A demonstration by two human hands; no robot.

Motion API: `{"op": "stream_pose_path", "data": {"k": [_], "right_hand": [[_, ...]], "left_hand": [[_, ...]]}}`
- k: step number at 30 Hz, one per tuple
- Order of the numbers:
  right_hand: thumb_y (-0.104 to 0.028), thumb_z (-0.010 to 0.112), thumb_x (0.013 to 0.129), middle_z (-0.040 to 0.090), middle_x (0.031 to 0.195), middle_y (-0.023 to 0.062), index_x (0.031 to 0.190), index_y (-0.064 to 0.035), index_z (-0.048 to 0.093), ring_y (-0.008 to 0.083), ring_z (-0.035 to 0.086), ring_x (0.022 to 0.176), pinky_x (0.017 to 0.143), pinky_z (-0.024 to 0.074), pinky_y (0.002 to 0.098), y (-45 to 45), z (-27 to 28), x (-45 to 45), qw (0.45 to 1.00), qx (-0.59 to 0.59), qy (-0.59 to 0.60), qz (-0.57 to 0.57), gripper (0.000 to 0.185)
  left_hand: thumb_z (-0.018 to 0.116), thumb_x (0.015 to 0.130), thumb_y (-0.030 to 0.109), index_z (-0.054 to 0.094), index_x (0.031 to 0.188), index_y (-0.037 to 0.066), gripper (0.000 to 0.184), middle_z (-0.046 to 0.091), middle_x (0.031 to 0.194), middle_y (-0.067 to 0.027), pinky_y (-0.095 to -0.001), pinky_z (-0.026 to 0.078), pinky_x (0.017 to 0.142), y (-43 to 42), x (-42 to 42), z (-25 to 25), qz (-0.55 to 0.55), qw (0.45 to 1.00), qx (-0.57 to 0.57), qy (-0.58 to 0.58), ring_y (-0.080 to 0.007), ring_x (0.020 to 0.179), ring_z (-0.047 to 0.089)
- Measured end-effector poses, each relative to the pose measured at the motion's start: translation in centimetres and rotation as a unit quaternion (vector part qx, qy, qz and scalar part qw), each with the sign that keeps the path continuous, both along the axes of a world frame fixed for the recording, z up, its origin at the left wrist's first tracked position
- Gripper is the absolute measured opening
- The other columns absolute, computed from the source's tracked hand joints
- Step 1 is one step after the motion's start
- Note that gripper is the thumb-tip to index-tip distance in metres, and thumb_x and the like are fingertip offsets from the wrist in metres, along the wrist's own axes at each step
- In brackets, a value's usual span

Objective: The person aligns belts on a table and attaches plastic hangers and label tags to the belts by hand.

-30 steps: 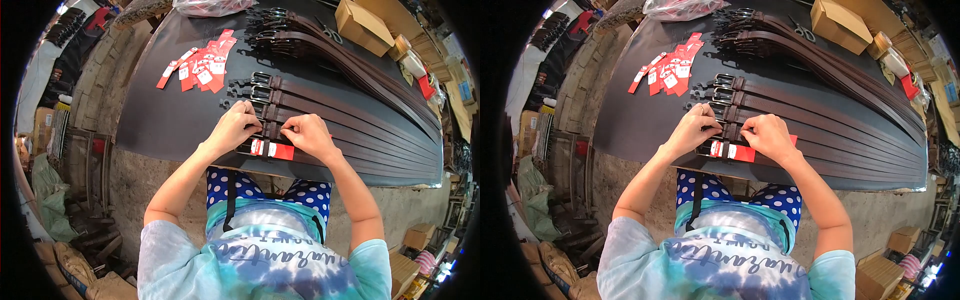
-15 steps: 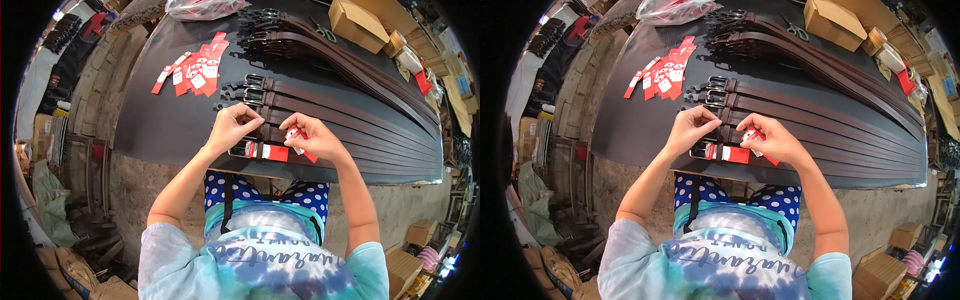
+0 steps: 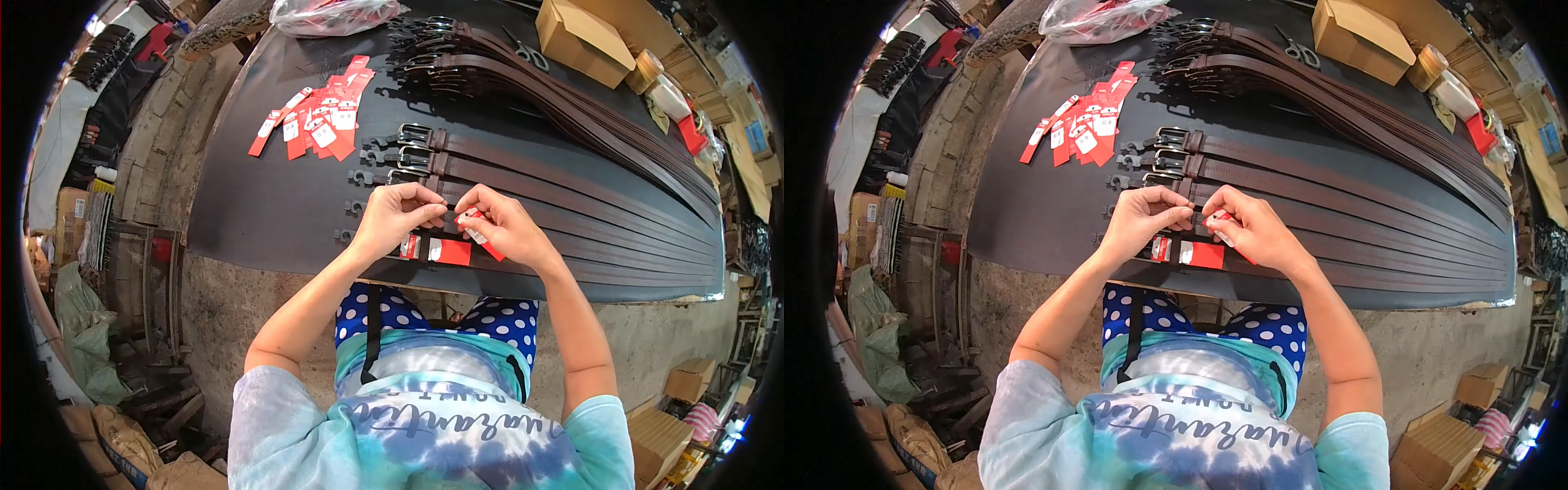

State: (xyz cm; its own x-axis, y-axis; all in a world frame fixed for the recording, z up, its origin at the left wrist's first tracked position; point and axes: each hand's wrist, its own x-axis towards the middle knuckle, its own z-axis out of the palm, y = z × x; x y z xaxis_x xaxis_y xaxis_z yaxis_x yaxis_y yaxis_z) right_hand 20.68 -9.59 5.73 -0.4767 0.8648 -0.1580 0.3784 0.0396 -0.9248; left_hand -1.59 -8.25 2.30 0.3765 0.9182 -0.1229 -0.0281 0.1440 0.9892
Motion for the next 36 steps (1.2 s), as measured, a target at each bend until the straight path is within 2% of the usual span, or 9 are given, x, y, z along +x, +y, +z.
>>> {"op": "stream_pose_path", "data": {"k": [5, 8, 17, 19, 22, 31, 36], "right_hand": [[-0.004, 0.056, 0.096, 0.066, 0.093, 0.0071, 0.106, 0.0017, 0.056, 0.0126, 0.065, 0.087, 0.076, 0.0511, 0.0263, 0.3, -0.8, -0.2, 0.999, -0.016, 0.047, -0.012, 0.011], [-0.005, 0.055, 0.094, 0.067, 0.086, 0.0080, 0.101, 0.0011, 0.057, 0.0121, 0.064, 0.082, 0.072, 0.0500, 0.0278, 0.5, -1.0, -0.2, 0.998, -0.009, 0.062, -0.022, 0.010], [-0.004, 0.066, 0.087, 0.069, 0.077, 0.0076, 0.088, 0.0050, 0.066, 0.0079, 0.062, 0.068, 0.062, 0.0497, 0.0236, 1.3, 0.3, -1.1, 0.996, -0.052, 0.061, -0.048, 0.009], [-0.004, 0.066, 0.086, 0.070, 0.076, 0.0081, 0.087, 0.0053, 0.067, 0.0087, 0.063, 0.068, 0.063, 0.0507, 0.0249, 1.3, 0.5, -1.2, 0.997, -0.012, 0.038, -0.062, 0.009], [-0.003, 0.066, 0.085, 0.069, 0.074, 0.0099, 0.087, 0.0054, 0.067, 0.0103, 0.064, 0.069, 0.063, 0.0515, 0.0268, 1.2, 0.3, -1.1, 0.997, 0.038, 0.010, -0.063, 0.009], [-0.003, 0.067, 0.083, 0.069, 0.076, 0.0161, 0.088, 0.0047, 0.067, 0.0186, 0.066, 0.066, 0.063, 0.0510, 0.0304, 1.3, -0.3, -1.4, 0.993, 0.104, -0.011, -0.055, 0.009], [-0.003, 0.067, 0.082, 0.069, 0.077, 0.0166, 0.089, 0.0046, 0.067, 0.0204, 0.067, 0.068, 0.065, 0.0511, 0.0311, 1.2, -0.3, -1.5, 0.992, 0.116, -0.003, -0.058, 0.010]], "left_hand": [[0.070, 0.088, 0.006, 0.068, 0.096, -0.006, 0.014, 0.072, 0.085, -0.0101, -0.0244, 0.058, 0.071, -0.1, 0.2, 0.2, -0.008, 1.000, 0.017, 0.005, -0.0136, 0.078, 0.071], [0.070, 0.087, 0.004, 0.068, 0.094, -0.006, 0.013, 0.072, 0.084, -0.0104, -0.0244, 0.058, 0.070, -0.2, 0.3, 0.4, -0.010, 1.000, 0.026, 0.011, -0.0136, 0.078, 0.071], [0.069, 0.085, 0.000, 0.068, 0.091, -0.007, 0.009, 0.072, 0.083, -0.0099, -0.0241, 0.058, 0.070, -0.6, 0.5, 1.1, 0.020, 0.999, 0.022, 0.020, -0.0141, 0.076, 0.071], [0.070, 0.085, 0.000, 0.068, 0.089, -0.005, 0.007, 0.072, 0.084, -0.0086, -0.0243, 0.058, 0.070, -0.7, 0.4, 1.3, 0.023, 0.992, 0.086, 0.093, -0.0137, 0.078, 0.071], [0.071, 0.083, 0.000, 0.069, 0.087, -0.006, 0.008, 0.072, 0.081, -0.0082, -0.0238, 0.057, 0.068, -0.8, 0.3, 1.7, 0.037, 0.980, 0.119, 0.158, -0.0127, 0.075, 0.071], [0.071, 0.082, 0.000, 0.069, 0.087, -0.005, 0.007, 0.072, 0.079, -0.0087, -0.0239, 0.056, 0.065, -0.9, 0.3, 1.2, 0.035, 0.974, 0.150, 0.169, -0.0119, 0.073, 0.071], [0.073, 0.080, 0.003, 0.072, 0.086, -0.003, 0.008, 0.070, 0.077, -0.0063, -0.0234, 0.055, 0.062, -1.0, 0.3, 1.0, 0.049, 0.970, 0.180, 0.158, -0.0104, 0.068, 0.069]]}}
